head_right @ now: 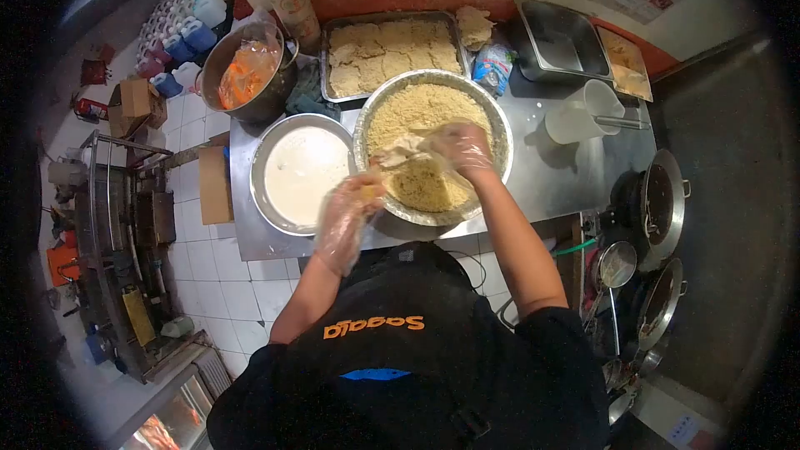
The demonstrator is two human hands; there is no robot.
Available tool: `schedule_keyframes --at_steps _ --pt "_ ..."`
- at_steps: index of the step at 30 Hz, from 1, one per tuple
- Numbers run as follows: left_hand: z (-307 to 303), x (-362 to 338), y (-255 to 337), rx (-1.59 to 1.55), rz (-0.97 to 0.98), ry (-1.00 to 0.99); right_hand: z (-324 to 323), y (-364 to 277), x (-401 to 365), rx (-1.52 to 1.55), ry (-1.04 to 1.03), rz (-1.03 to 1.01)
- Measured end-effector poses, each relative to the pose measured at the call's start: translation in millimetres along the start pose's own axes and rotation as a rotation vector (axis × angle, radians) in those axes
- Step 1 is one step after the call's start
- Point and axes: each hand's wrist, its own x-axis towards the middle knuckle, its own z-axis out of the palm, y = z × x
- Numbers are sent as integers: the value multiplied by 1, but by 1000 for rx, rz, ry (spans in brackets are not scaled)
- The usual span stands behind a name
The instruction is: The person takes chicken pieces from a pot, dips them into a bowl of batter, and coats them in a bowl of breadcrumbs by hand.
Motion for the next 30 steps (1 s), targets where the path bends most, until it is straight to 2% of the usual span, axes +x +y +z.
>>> schedule_keyframes --at_steps 1,2,3,4,5,6,8,9,11,12,13,15,16,18,19,21,22,24,25,27,28,30 --pt "3 11 -22 2 -5 4 -5 16 -5 7 89 30" --pt "-2 30 -56 -226 -128 -70 -7 32 -10 -52 80 152" --pt "0 40 -78 -456 -251 -142 5 65 -9 -51 73 156" --pt "15 44 -85 -458 -257 -132 27 108 -8 -389 -45 20" --pt "32 53 -90 -242 -334 92 39 132 -9 -724 -165 -126" --pt "46 63 -93 -24 -406 314 43 115 -16 -721 -175 -130" --pt "58 93 -116 -50 -382 397 49 51 -33 -476 50 254" --pt "56 105 -132 -74 -356 468 55 61 -34 -475 40 249" --pt "43 123 -164 -141 -284 484 72 84 -31 -341 -164 186" --pt "36 131 -179 -202 -215 494 53 50 -33 -347 -227 182" --pt "20 141 -188 -202 -213 502 60 52 -32 -343 -234 178" --pt "-14 157 -189 -45 -467 503 74 60 -27 12 -193 531" --pt "-12 150 -183 -43 -464 513 75 57 -28 17 -201 527" --pt "11 121 -147 -145 -407 546 74 49 -27 816 -126 678" --pt "26 106 -124 -197 -377 559 73 52 -21 819 -131 674" --pt "43 89 -99 -299 -320 584 65 64 -5 1272 12 827" --pt "26 98 -118 -297 -320 592 55 62 -9 1275 6 832" --pt "-20 127 -171 -413 -155 390 30 49 -23 612 -77 616" --pt "-14 125 -170 -411 -152 389 36 52 -33 614 -77 614" --pt "17 119 -157 -128 -311 622 63 59 -46 -321 -79 11" --pt "35 111 -140 -127 -309 620 76 59 -42 -321 -76 10" --pt "63 97 -107 -416 -417 387 97 55 -30 -397 -341 157"
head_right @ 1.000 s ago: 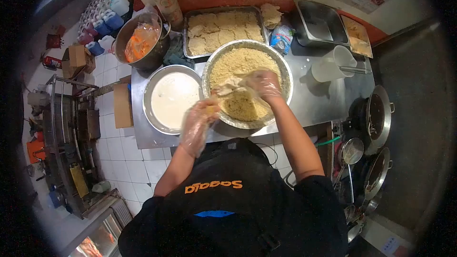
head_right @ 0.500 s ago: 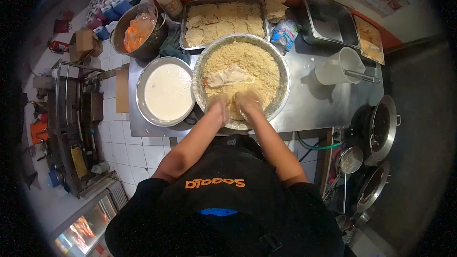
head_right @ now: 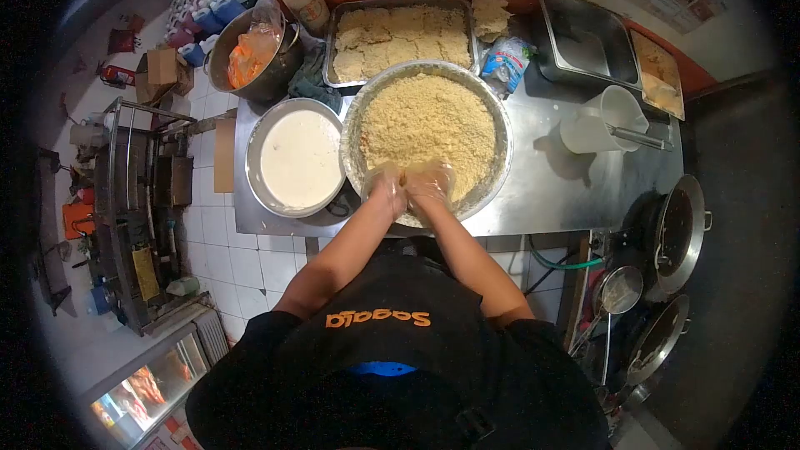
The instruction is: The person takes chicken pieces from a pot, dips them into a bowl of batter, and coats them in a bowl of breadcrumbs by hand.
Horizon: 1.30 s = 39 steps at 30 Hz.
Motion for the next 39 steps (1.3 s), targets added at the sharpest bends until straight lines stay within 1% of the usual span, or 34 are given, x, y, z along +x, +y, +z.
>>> schedule_keyframes --at_steps 1,3,4,5,6,7,8,9,10,11,12,13,14,15,16,17,18,19,20,21,22,24,25,26,27,28,29,30,31,33,34,36,37,39 --pt "-6 11 0 0 2 -1 -2 -1 2 0 2 -1" --pt "-26 43 1 -61 -63 54 -7 -5 6 129 -21 154" --pt "-20 25 4 -58 -63 54 -10 -2 5 386 -27 191" --pt "-7 -9 9 -67 97 -54 -11 0 1 1015 -56 236" --pt "1 -27 12 -78 255 -165 -16 0 -2 1445 -83 279" --pt "0 -27 13 -79 254 -163 -29 -2 -11 1625 -74 278" --pt "-3 -27 16 -98 327 -140 -45 -6 -22 1747 -43 263" --pt "-8 -27 18 -119 402 -115 -51 -5 -26 1707 27 265" --pt "-31 0 10 -93 302 -99 -49 -1 -24 1593 91 286" --pt "-45 31 2 -94 307 -99 -37 8 -15 1223 190 298" --pt "-55 61 -6 60 278 59 -15 17 -3 779 286 310" --pt "-56 76 -12 214 246 217 -13 15 0 781 287 309" --pt "-23 26 -1 200 256 282 -8 14 1 222 213 86" --pt "-30 48 -8 199 251 284 -2 12 2 -336 122 -135" --pt "-44 84 -18 31 130 83 2 6 3 -339 118 -135" --pt "-54 105 -26 -138 9 -116 6 -3 5 -222 115 -92" --pt "-48 90 -22 -140 7 -115 8 -8 7 -103 115 -49" --pt "-35 62 -10 -113 70 -76 5 -8 9 -104 116 -49" --pt "-29 46 -2 -86 134 -38 1 -9 11 43 46 34" --pt "-31 46 -1 -85 133 -38 -1 -9 11 191 -26 119" --pt "-31 42 1 -98 176 -17 0 -8 9 192 -26 122" --pt "-31 34 3 -110 214 4 3 -3 1 1674 -133 258" --pt "-19 9 12 -120 343 -163 -13 -10 -6 1673 -132 262" --pt "-13 -4 18 -127 472 -331 -43 -25 -21 1695 -6 228" --pt "-13 -4 17 -128 471 -327 -63 -34 -30 1714 118 192" --pt "-15 -1 17 -49 466 -172 -69 -35 -32 1713 114 194" --pt "-17 1 17 31 461 -20 -74 -35 -32 1216 194 237" --pt "-20 5 17 30 464 -21 -77 -34 -30 716 262 264" --pt "-25 15 15 40 459 -57 -72 -34 -22 717 265 259" --pt "-38 34 12 62 445 -125 -46 -34 -1 651 331 -200" --pt "-44 38 10 65 442 -122 -36 -37 7 653 330 -196" --pt "-51 43 8 -65 441 -392 -19 -42 26 829 56 -343" --pt "-41 29 9 -61 438 -398 -6 -33 42 831 64 -342" --pt "-14 -14 12 -30 500 -94 18 -16 67 1266 67 -291"
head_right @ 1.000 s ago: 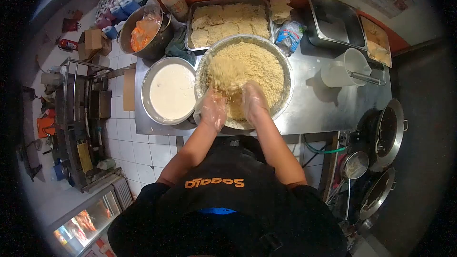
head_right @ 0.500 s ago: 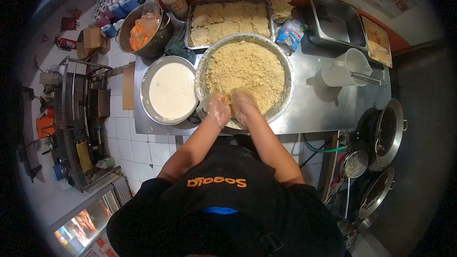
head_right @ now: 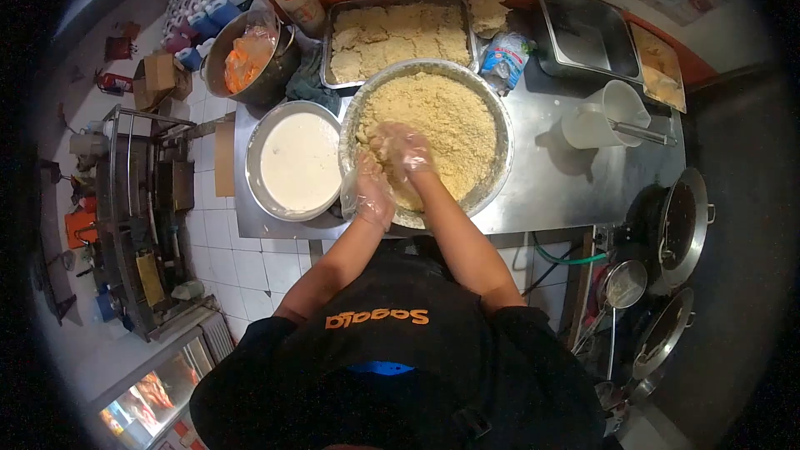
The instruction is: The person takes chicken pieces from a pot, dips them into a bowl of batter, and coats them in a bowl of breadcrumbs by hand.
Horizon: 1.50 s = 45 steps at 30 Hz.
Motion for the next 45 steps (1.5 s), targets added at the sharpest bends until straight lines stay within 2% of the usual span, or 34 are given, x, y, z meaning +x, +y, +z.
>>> schedule_keyframes --at_steps 1,2,4,7,8,9,10,11,12,14,15,16,17,19,20,22,23,24,25,26,28,29,31,32,34,35,36,37,38,39,40,42,44,45 --pt "1 0 0 2 0 -3 6 -40 -20 349 71 51" --pt "0 1 -1 11 -25 74 -3 -43 -18 349 70 50" --pt "-11 4 -10 24 -55 159 -28 -45 -19 448 320 121" --pt "-16 8 -13 120 64 74 -45 -63 -24 190 391 265" --pt "4 -11 15 666 238 -43 -42 -62 -25 190 393 269" --pt "16 -19 31 1213 410 -167 -36 -59 -25 -327 318 -249" --pt "14 -10 28 1216 407 -168 -29 -57 -27 -836 211 -765" --pt "12 3 23 1514 578 -297 -21 -36 -27 -1102 207 -613" --pt "9 15 18 1806 755 -434 -27 -21 -26 -1100 208 -610" --pt "12 20 21 1957 786 -415 -25 -38 -29 -1375 -255 -30" --pt "13 21 27 2065 795 -474 -21 -47 -38 -1487 -212 -183" --pt "14 21 31 2173 802 -537 -23 -38 -33 -1485 -210 -180" --pt "11 20 30 2175 790 -550 -25 -23 -31 -1450 -193 -170" --pt "15 26 29 2252 546 -592 -31 -18 -29 -1425 -162 -180" --pt "9 29 28 2250 562 -594 -32 -32 -31 -1393 -136 -252" --pt "1 38 28 2071 874 -560 -36 -45 -34 -1367 -95 -338" --pt "12 35 35 2065 885 -559 -42 -45 -40 -1345 38 -448" --pt "18 30 40 2097 770 -591 -46 -40 -46 -1313 165 -545" --pt "19 24 42 2128 644 -625 -47 -45 -51 -1287 83 -326" --pt "14 24 37 2130 628 -631 -50 -40 -52 -1285 79 -313" --pt "11 31 31 2105 824 -560 -56 -37 -42 -1560 -21 -318" --pt "21 35 37 2101 840 -551 -54 -52 -30 -1563 -15 -333" --pt "29 37 45 1811 683 -362 -47 -71 -21 -1031 286 -222" --pt "33 46 48 1815 680 -364 -50 -69 -6 -1027 287 -218" --pt "43 69 55 1594 1445 -418 -61 -61 35 -1174 255 -382" --pt "44 86 52 1597 1438 -427 -65 -58 47 -1247 239 -467" --pt "43 109 45 1671 1291 -443 -61 -64 55 -1247 242 -461" --pt "50 109 50 1737 1146 -455 -52 -72 66 -1385 88 -258" --pt "51 107 56 1735 1149 -456 -46 -79 71 -1506 -72 -50" --pt "51 105 63 1753 994 -546 -50 -68 67 -1189 -95 -264" --pt "52 100 72 1763 834 -631 -52 -63 61 -1187 -96 -261" --pt "37 103 76 1889 805 -709 -55 -54 40 -1196 -248 -281" --pt "29 77 88 1912 643 -808 -55 -68 10 -1183 -205 -338" --pt "43 53 99 2061 500 -767 -54 -84 -1 -1268 -177 -211"
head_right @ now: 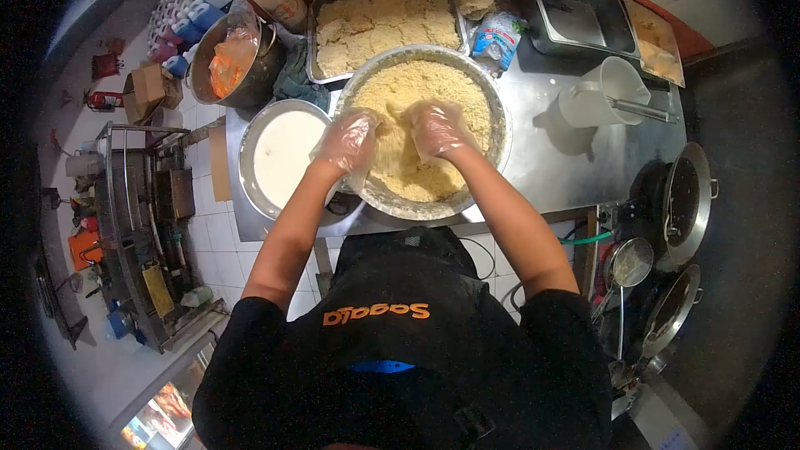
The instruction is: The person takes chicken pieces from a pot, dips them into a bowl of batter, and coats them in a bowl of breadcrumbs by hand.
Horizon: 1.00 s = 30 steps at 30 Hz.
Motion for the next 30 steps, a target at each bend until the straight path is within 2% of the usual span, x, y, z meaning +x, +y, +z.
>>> schedule_keyframes --at_steps 1,3,4,5,6,7,9,10,11,12,13,14,15,17,18,20,21,22,23,24,25,26,27,28,29,30 --pt "10 -3 -5 -4 -3 -4 -13 -10 -9 -69 -61 116" --pt "45 -3 -22 166 322 459 -11 -33 -22 41 -29 184" --pt "58 3 -18 213 221 368 1 -44 -28 -94 26 63" --pt "65 2 -17 215 225 371 11 -48 -33 -230 82 -58" --pt "73 -4 -15 342 211 304 17 -47 -37 -284 -100 -5" --pt "78 -9 -15 470 197 237 17 -44 -39 -286 -92 -2" --pt "77 -21 -11 418 145 202 12 -27 -48 -316 -25 254" --pt "64 -30 0 371 133 218 15 -25 -53 -421 74 219" --pt "58 -36 7 325 122 230 20 -24 -53 -417 68 219" --pt "69 -33 2 297 229 304 25 -24 -48 -385 33 128" --pt "70 -32 4 295 230 300 19 -37 -43 -354 1 39" --pt "71 -30 8 303 163 214 15 -53 -41 -348 -113 15" --pt "71 -26 10 311 95 132 17 -49 -42 -351 -112 17" --pt "69 -27 6 311 156 143 29 -44 -46 -137 -220 -26" --pt "69 -26 5 266 167 204 34 -42 -44 -140 -222 -32" --pt "61 -25 6 220 177 258 44 -40 -41 -322 3 49" --pt "61 -27 10 298 165 194 50 -35 -41 -319 -8 50" --pt "61 -30 11 376 153 127 48 -33 -39 -267 -120 63" --pt "64 -24 5 380 154 137 44 -29 -30 -226 -212 69" --pt "72 -19 -4 298 160 180 40 -27 -31 -431 -108 25" --pt "71 -20 -5 212 167 215 31 -30 -33 -432 -110 27" --pt "67 -20 -8 213 169 225 20 -28 -30 -251 53 71" --pt "64 -23 -11 69 200 349 14 -24 -28 -65 213 113" --pt "61 -30 -11 -79 227 461 20 -13 -24 -159 322 96" --pt "62 -35 -14 -81 226 456 10 -16 -13 -157 319 100" --pt "61 -39 -15 -162 236 487 -2 -17 0 -183 47 168"
